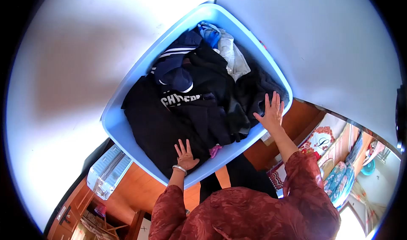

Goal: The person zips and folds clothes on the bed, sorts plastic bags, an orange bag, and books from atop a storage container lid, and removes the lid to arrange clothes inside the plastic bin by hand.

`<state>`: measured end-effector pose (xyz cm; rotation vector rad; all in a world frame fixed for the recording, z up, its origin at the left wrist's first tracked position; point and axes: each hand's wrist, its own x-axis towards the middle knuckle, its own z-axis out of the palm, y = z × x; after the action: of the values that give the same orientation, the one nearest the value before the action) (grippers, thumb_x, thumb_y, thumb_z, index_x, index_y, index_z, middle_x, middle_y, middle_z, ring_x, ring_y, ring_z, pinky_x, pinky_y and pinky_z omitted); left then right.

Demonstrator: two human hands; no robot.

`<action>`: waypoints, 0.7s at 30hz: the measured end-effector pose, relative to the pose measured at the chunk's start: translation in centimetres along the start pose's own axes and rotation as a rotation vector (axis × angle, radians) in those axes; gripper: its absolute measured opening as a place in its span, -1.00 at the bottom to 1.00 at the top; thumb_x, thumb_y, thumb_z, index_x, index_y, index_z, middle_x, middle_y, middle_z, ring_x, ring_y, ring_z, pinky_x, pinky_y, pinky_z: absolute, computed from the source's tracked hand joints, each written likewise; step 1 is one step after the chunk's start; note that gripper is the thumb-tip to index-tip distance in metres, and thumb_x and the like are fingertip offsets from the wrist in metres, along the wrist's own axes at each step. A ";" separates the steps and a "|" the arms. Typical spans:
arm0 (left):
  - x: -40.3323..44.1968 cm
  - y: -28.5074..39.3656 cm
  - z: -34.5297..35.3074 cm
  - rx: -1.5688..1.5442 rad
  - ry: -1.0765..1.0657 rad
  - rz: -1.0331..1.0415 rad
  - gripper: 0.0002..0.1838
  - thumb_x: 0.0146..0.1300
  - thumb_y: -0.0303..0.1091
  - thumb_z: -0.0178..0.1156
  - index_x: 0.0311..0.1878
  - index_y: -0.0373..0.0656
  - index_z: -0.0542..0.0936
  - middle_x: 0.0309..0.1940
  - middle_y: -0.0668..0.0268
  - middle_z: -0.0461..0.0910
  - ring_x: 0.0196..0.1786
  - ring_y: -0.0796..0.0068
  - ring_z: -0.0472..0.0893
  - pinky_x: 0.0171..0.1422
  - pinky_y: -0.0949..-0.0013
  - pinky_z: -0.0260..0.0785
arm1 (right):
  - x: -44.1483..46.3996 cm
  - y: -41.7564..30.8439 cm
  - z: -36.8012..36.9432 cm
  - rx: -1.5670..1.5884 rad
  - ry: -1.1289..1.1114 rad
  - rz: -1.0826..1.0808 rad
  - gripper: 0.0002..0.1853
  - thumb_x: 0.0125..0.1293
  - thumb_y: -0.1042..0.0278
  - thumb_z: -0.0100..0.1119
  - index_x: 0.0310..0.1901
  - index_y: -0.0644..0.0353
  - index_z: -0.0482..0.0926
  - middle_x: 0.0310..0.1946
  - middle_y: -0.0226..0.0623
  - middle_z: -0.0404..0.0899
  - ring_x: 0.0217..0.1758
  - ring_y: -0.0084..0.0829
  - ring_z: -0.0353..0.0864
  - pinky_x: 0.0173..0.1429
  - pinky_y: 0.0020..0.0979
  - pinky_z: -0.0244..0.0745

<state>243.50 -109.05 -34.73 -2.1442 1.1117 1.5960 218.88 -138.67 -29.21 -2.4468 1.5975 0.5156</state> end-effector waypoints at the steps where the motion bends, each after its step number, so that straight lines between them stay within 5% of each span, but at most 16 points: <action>1: 0.0 -0.1 -0.1 -0.014 -0.006 0.030 0.18 -0.08 -0.06 0.29 0.40 -0.09 -0.37 0.37 -0.05 -0.65 0.39 -0.25 -0.53 0.33 -0.20 -0.12 | -0.1 0.6 -0.4 0.005 -0.025 -0.033 -0.04 -0.04 -0.12 0.27 0.34 0.12 0.06 0.39 0.05 -0.17 0.47 -0.08 -0.27 0.43 0.02 -0.33; 3: 0.0 0.0 -0.4 -0.039 -0.014 0.087 0.23 -0.11 -0.02 0.30 0.38 -0.28 -0.37 0.32 -0.29 -0.59 0.35 -0.40 -0.52 0.43 -0.09 -0.48 | 1.0 0.7 0.1 0.008 -0.042 -0.013 -0.05 -0.03 -0.11 0.27 0.35 0.11 0.06 0.38 0.07 -0.14 0.47 -0.09 -0.25 0.43 0.00 -0.33; 7: -0.2 0.4 -0.7 -0.013 -0.028 0.013 0.17 -0.06 -0.07 0.28 0.41 -0.08 -0.38 0.37 -0.07 -0.63 0.39 -0.26 -0.55 0.37 -0.16 -0.08 | 1.9 -0.1 0.2 -0.030 -0.079 0.026 -0.09 -0.01 -0.07 0.27 0.35 0.07 0.08 0.37 0.08 -0.11 0.47 -0.07 -0.24 0.44 -0.01 -0.33; 11: 0.0 -0.1 -0.3 0.006 -0.010 0.075 0.17 -0.07 -0.05 0.27 0.39 -0.22 -0.36 0.35 -0.23 -0.57 0.38 -0.32 -0.53 0.44 -0.07 -0.43 | -0.1 -2.1 -0.7 -0.098 -0.005 -0.196 -0.16 -0.01 0.11 0.26 0.33 0.05 0.13 0.38 -0.05 -0.07 0.45 -0.13 -0.13 0.44 -0.08 -0.25; 13: -0.1 0.1 -0.7 0.001 -0.021 0.082 0.17 -0.07 -0.04 0.26 0.38 -0.27 -0.35 0.34 -0.28 -0.55 0.37 -0.34 -0.52 0.44 -0.04 -0.55 | -0.3 -1.3 1.8 -0.074 -0.154 -0.173 -0.29 0.07 0.29 0.12 0.31 0.08 0.16 0.37 -0.10 -0.02 0.43 -0.17 -0.06 0.43 -0.17 -0.15; 21: -0.6 0.2 -1.1 -0.013 -0.027 0.073 0.14 -0.05 -0.05 0.24 0.39 -0.23 -0.32 0.34 -0.27 -0.55 0.38 -0.35 -0.44 0.45 -0.02 -0.47 | 6.2 0.1 7.8 -0.133 -0.450 -0.150 -0.47 0.14 0.44 -0.06 0.22 0.15 0.32 0.36 -0.05 0.04 0.39 -0.18 0.09 0.37 -0.23 0.03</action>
<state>244.09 -109.66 -33.76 -2.1069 1.1874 1.6627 219.57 -141.47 -38.72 -2.2923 1.2224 1.0833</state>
